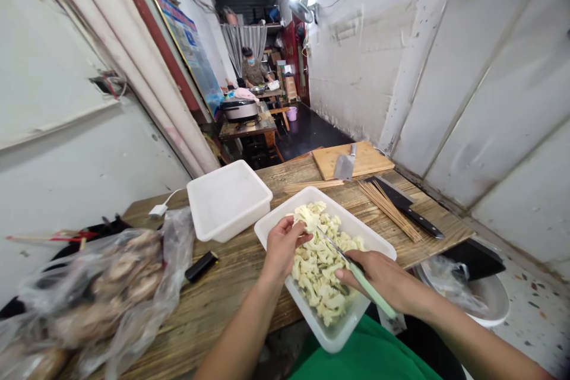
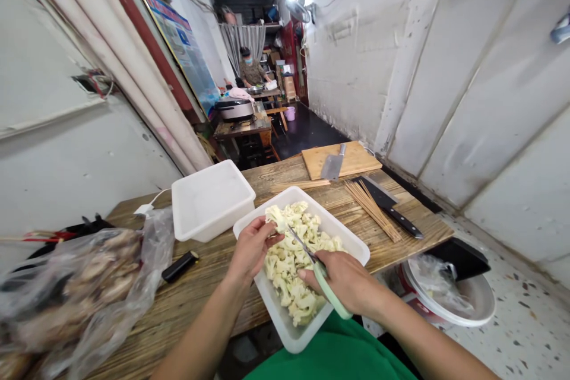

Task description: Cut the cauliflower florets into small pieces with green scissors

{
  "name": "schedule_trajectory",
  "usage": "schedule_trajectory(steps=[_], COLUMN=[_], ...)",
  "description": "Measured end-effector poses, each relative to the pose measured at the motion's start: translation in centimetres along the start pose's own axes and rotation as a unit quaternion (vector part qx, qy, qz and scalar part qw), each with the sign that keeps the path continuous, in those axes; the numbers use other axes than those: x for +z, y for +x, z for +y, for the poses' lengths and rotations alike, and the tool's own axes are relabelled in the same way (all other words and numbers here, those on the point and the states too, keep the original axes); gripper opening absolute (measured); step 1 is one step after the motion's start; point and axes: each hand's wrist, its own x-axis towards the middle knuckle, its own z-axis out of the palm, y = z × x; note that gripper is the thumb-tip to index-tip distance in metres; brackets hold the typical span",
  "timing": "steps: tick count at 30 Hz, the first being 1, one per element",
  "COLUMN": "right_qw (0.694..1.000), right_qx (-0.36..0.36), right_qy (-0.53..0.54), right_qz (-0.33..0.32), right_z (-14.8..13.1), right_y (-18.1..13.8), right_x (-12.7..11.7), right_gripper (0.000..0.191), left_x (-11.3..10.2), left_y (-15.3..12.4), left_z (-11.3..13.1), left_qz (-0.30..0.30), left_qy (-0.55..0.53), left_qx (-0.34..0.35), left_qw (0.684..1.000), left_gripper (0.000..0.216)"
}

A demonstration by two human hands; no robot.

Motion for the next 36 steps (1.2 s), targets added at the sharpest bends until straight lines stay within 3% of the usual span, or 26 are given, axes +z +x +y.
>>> schedule_trajectory(steps=[4, 11, 21, 26, 32, 34, 36], right_qw=[0.998, 0.975, 0.974, 0.965, 0.944, 0.941, 0.946], right_qx=[-0.006, 0.032, 0.08, 0.111, 0.09, 0.063, 0.028], right_qy=[0.066, 0.209, 0.207, 0.233, 0.305, 0.313, 0.312], right_qz=[-0.022, -0.063, -0.051, -0.047, -0.093, -0.112, -0.088], right_z=[0.4, 1.9, 1.2, 0.8, 1.5, 1.9, 2.2], right_y=[0.1, 0.4, 0.4, 0.8, 1.4, 1.0, 0.3], right_x=[0.1, 1.7, 2.0, 2.2, 2.2, 1.5, 0.4], right_gripper=[0.043, 0.043, 0.048, 0.052, 0.054, 0.052, 0.053], left_x=[-0.1, -0.4, -0.5, -0.8, -1.4, -2.0, -2.8], left_y=[0.2, -0.1, 0.1, 1.0, 1.6, 2.0, 2.5], left_z=[-0.5, -0.4, -1.1, -1.8, -2.4, -2.3, -2.0], left_qz=[0.001, -0.051, -0.046, -0.047, -0.109, -0.094, -0.071], left_qy=[0.101, 0.224, 0.322, 0.276, 0.223, 0.264, 0.325], left_qx=[0.047, 0.082, 0.116, 0.063, -0.023, 0.024, 0.1], left_qw=[0.994, 0.97, 0.938, 0.958, 0.968, 0.96, 0.938], left_gripper=[0.032, 0.023, 0.03, 0.027, 0.02, 0.016, 0.028])
